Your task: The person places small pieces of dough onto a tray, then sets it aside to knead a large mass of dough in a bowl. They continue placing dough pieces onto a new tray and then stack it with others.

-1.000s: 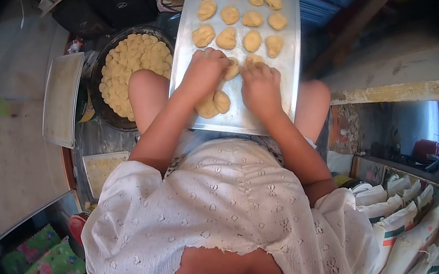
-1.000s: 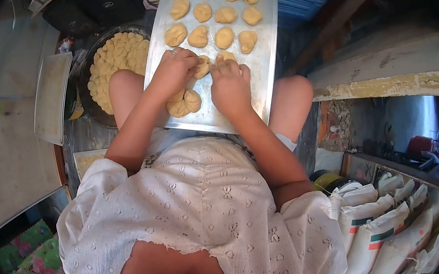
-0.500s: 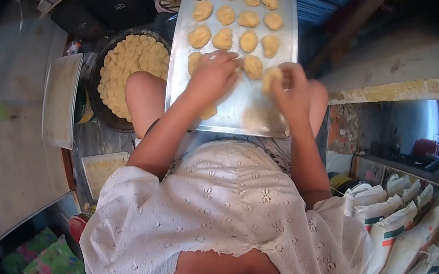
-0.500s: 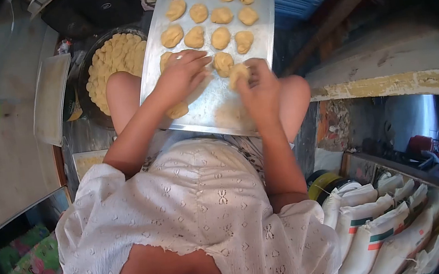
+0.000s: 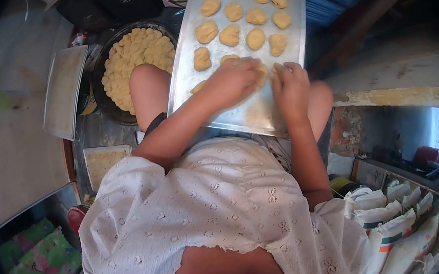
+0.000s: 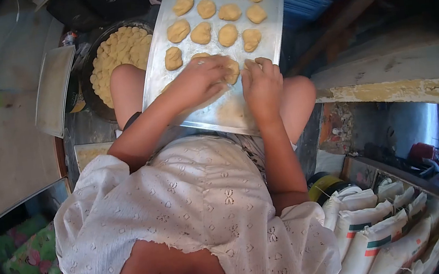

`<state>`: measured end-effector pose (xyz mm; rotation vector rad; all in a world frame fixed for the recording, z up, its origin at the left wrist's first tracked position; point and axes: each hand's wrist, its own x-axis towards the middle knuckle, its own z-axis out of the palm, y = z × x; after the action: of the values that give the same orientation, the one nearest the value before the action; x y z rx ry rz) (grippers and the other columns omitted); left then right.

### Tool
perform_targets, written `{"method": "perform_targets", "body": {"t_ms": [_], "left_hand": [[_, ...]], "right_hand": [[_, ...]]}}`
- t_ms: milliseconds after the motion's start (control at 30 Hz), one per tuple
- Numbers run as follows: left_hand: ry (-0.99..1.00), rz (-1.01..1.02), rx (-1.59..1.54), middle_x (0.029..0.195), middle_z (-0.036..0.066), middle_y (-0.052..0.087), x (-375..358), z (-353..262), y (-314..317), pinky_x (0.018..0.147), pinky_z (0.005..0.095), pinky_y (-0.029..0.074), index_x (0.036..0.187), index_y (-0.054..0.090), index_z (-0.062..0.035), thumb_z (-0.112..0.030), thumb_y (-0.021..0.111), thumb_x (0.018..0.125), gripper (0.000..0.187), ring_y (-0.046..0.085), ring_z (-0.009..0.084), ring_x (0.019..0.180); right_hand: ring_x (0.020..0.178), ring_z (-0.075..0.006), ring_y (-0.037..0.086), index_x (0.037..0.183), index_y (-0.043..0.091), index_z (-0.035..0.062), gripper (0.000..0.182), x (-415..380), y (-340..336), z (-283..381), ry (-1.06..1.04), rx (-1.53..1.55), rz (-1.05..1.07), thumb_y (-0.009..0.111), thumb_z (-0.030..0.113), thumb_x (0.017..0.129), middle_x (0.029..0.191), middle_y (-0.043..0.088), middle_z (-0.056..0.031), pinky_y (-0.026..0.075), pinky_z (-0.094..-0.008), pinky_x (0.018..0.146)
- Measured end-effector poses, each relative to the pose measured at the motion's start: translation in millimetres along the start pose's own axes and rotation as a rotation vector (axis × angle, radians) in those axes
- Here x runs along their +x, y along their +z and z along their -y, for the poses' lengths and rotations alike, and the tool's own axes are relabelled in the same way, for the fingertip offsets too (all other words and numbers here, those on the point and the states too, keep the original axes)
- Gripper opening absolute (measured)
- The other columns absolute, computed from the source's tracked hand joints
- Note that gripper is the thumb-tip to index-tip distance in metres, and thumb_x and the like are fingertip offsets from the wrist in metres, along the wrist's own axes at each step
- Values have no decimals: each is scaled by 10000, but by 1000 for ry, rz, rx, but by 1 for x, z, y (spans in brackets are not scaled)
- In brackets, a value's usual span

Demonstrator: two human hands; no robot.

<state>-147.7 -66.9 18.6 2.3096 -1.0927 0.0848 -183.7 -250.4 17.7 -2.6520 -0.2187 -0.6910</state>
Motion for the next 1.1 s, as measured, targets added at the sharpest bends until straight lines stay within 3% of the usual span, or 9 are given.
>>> {"method": "perform_targets", "body": {"t_ms": [67,167,300,400,467,567,667,900,1100], "left_hand": [[-149,-184,-37,1121,131,609,-24,-4,-23,914,397,425,1031,653,-49,-169,636,816,246,555,308,1053],[-449,-136,-42,1093,145,606,-60,4,-45,907,388,434,1054,640,-28,-174,647,817,279,551,329,1043],[-421,-9,-132,1048,145,613,-90,20,-45,857,355,459,1048,630,-7,-166,669,805,293,573,290,1004],[-649,-36,-309,924,116,623,-99,18,-43,759,330,474,1035,632,-2,-159,684,803,285,598,226,857],[-811,-331,-559,796,78,602,-109,24,-28,651,314,463,1026,637,2,-165,690,811,277,568,172,699],[-907,-254,-438,823,141,624,-102,7,-40,661,353,477,1029,638,-1,-205,662,819,294,600,240,710],[-676,-205,-81,856,170,625,-102,4,-30,678,371,479,1058,635,-10,-217,639,831,307,608,284,737],[-635,-289,-219,795,153,591,-111,10,-22,674,403,472,1080,639,-42,-269,635,836,334,597,321,759],[-585,-303,116,804,78,546,-107,6,-8,633,385,482,1081,658,-99,-238,667,814,301,581,281,724]], "right_hand": [[880,-322,563,1002,649,46,239,-3,-3,13,-14,161,52,668,169,798,951,588,-138,456,-408,772],[915,-324,542,979,598,44,302,-14,-2,45,-49,558,384,698,234,767,968,586,-140,424,-422,818],[894,-311,555,1027,557,52,371,-25,28,79,-257,507,439,710,240,746,926,592,-133,440,-419,779],[850,-317,566,1056,538,67,431,-25,36,83,-305,420,418,727,261,720,866,591,-125,453,-432,733],[768,-322,572,1038,561,66,384,-23,29,79,-94,562,420,722,235,732,813,584,-130,460,-418,666],[717,-311,576,1022,586,58,297,-20,19,75,35,589,243,693,181,773,774,580,-130,464,-402,628],[706,-307,592,1032,605,53,236,-27,26,65,-72,401,302,653,135,817,787,602,-130,475,-392,615],[648,-305,597,1005,630,70,175,-28,38,71,-116,372,232,618,140,845,745,616,-132,477,-393,598],[797,-326,566,972,639,60,171,-17,25,82,-230,178,282,639,109,808,854,586,-130,447,-422,696]]}}
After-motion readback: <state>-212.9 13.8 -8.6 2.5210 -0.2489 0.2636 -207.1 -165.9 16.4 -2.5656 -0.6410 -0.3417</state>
